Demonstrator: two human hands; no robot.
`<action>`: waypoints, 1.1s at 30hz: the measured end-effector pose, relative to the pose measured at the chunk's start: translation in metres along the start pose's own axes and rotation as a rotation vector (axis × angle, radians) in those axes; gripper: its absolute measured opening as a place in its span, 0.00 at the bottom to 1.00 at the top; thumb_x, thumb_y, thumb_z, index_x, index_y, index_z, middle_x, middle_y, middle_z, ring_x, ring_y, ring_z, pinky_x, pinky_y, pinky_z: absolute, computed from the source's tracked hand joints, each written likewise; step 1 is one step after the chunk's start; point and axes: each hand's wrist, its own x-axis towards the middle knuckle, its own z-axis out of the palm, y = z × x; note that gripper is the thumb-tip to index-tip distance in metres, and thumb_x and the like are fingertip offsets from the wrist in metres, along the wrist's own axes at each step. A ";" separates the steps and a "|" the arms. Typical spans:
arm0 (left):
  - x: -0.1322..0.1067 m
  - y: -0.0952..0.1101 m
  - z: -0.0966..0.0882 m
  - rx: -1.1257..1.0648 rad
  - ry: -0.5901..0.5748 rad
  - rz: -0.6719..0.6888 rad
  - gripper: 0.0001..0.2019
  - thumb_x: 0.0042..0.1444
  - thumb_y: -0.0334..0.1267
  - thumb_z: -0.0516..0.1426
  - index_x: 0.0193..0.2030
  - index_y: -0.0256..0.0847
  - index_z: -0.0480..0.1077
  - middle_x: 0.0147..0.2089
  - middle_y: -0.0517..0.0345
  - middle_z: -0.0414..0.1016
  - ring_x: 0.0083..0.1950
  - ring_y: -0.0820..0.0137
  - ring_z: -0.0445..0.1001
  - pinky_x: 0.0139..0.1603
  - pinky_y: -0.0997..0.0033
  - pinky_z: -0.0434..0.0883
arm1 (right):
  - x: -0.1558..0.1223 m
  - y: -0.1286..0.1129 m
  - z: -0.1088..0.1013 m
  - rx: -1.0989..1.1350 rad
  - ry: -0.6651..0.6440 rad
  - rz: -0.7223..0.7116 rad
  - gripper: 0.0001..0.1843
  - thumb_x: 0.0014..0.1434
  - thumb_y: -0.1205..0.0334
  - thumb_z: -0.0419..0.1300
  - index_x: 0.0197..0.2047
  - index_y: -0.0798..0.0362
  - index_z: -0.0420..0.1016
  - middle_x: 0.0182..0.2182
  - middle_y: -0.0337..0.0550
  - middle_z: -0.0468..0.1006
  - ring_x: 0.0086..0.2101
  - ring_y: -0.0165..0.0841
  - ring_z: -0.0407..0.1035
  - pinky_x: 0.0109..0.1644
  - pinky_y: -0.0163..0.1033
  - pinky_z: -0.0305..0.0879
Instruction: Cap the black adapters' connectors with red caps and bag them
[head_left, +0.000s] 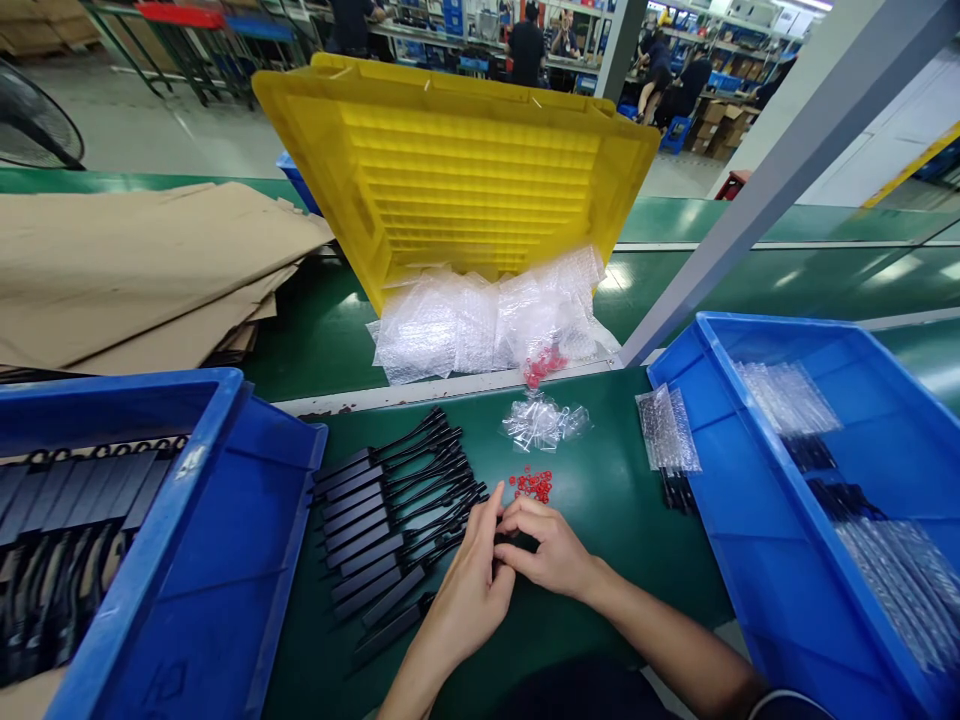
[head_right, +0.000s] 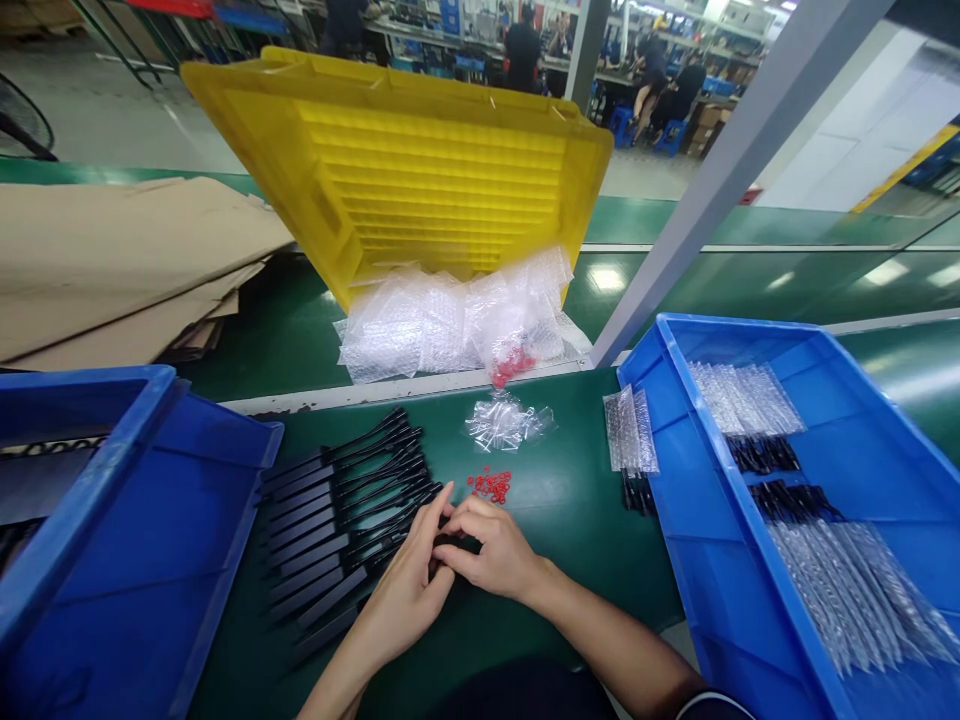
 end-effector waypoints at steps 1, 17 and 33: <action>-0.001 0.000 0.002 0.028 -0.009 -0.001 0.35 0.58 0.30 0.47 0.71 0.51 0.40 0.65 0.46 0.56 0.65 0.60 0.61 0.59 0.58 0.67 | 0.000 0.000 0.001 -0.004 -0.007 0.001 0.05 0.59 0.62 0.60 0.36 0.53 0.74 0.32 0.43 0.73 0.34 0.33 0.70 0.39 0.38 0.67; 0.007 -0.007 -0.001 0.116 0.048 0.048 0.22 0.63 0.40 0.48 0.63 0.41 0.59 0.56 0.45 0.71 0.54 0.60 0.73 0.51 0.59 0.74 | 0.003 0.002 -0.006 -0.032 0.054 0.091 0.10 0.58 0.66 0.59 0.44 0.52 0.76 0.36 0.43 0.74 0.36 0.32 0.71 0.41 0.37 0.69; 0.010 0.004 -0.019 -0.108 0.022 -0.037 0.16 0.61 0.47 0.52 0.48 0.42 0.74 0.43 0.52 0.73 0.30 0.73 0.68 0.25 0.75 0.68 | 0.006 -0.002 -0.014 0.026 0.179 0.035 0.11 0.63 0.66 0.53 0.39 0.50 0.78 0.35 0.44 0.74 0.37 0.33 0.71 0.44 0.39 0.69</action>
